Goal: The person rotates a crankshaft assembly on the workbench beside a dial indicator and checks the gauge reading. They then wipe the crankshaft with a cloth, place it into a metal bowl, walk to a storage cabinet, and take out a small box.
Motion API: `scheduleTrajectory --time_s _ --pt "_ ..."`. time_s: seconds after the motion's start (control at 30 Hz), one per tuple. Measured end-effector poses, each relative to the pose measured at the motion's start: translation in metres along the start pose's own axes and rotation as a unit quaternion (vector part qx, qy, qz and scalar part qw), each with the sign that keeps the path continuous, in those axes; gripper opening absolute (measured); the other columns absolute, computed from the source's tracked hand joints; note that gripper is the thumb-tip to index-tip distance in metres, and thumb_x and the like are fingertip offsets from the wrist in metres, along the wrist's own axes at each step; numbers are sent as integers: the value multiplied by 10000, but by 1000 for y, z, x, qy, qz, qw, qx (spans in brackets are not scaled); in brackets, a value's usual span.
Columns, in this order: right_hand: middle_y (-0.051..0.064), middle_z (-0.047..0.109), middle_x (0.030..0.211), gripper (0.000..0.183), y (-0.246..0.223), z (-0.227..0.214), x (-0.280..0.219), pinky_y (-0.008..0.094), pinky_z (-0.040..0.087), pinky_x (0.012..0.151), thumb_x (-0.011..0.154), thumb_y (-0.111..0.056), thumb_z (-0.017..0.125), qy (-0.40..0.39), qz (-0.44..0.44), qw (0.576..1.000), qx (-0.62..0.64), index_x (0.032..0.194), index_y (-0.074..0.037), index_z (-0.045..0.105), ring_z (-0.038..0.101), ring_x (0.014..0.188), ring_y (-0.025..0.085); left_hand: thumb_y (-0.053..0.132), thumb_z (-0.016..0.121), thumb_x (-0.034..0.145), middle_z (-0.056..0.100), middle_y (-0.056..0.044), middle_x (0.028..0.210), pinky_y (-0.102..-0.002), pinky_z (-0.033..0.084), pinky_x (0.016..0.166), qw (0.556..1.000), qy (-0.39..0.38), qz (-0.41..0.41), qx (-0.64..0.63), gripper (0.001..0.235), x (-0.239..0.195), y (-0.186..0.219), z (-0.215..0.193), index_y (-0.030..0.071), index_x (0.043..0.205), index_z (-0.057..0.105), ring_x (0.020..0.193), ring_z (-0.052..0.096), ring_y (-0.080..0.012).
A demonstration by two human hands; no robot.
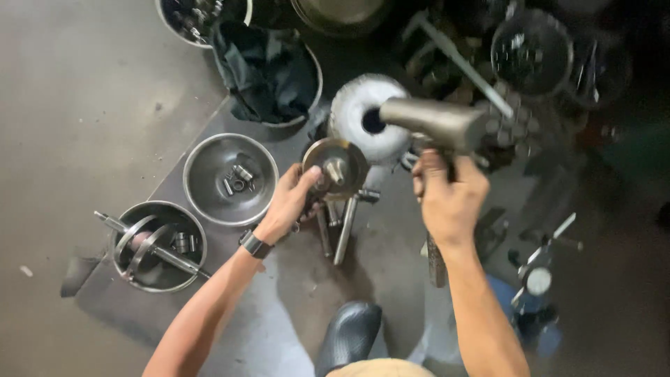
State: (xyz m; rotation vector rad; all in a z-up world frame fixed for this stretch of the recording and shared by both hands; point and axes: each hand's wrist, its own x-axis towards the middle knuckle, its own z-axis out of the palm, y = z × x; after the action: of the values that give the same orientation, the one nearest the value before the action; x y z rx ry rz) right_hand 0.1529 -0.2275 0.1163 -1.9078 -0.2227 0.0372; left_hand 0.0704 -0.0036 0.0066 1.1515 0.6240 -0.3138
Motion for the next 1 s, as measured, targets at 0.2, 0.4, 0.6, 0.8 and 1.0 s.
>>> scheduleTrajectory --time_s 0.2,0.4,0.6,0.8,1.0 --pt "97 652 775 172 110 -26 -64 308 492 573 1048 -130 632 139 115 983 -22 974 24 612 613 638 177 397 586 996 600 -46 841 -212 395 381 1000 -1 -6 -21 401 3 -13 1 49 1189 532 500 545 -90" --pt "296 584 1373 759 261 26 -123 422 425 1078 783 118 530 193 105 964 -147 1526 35 400 573 1269 389 370 563 1010 558 -46 811 -234 367 372 999 6 5 -46 357 6 -22 2 68 1192 507 477 505 -114" --pt "227 620 1377 666 211 -23 -86 424 483 1041 874 -52 710 51 173 965 -189 1497 -79 475 609 1247 363 391 595 1042 545 -48 853 -231 338 372 992 -42 36 -115 379 -12 -73 13 57 1216 561 473 461 -115" --pt "202 708 1182 695 15 -191 -56 429 534 872 747 -206 828 -340 28 932 -122 1365 -33 561 669 1100 365 470 619 946 693 -118 1108 -324 530 524 957 -139 -104 -231 508 -37 -143 97 74 1264 624 814 688 -215" --pt "174 646 752 254 7 -321 -176 464 505 728 699 -205 814 -270 36 936 -224 815 -42 657 639 753 362 383 603 1011 710 -190 1132 -391 610 650 826 -384 -291 -293 445 -77 -126 244 12 1257 608 879 712 -284"
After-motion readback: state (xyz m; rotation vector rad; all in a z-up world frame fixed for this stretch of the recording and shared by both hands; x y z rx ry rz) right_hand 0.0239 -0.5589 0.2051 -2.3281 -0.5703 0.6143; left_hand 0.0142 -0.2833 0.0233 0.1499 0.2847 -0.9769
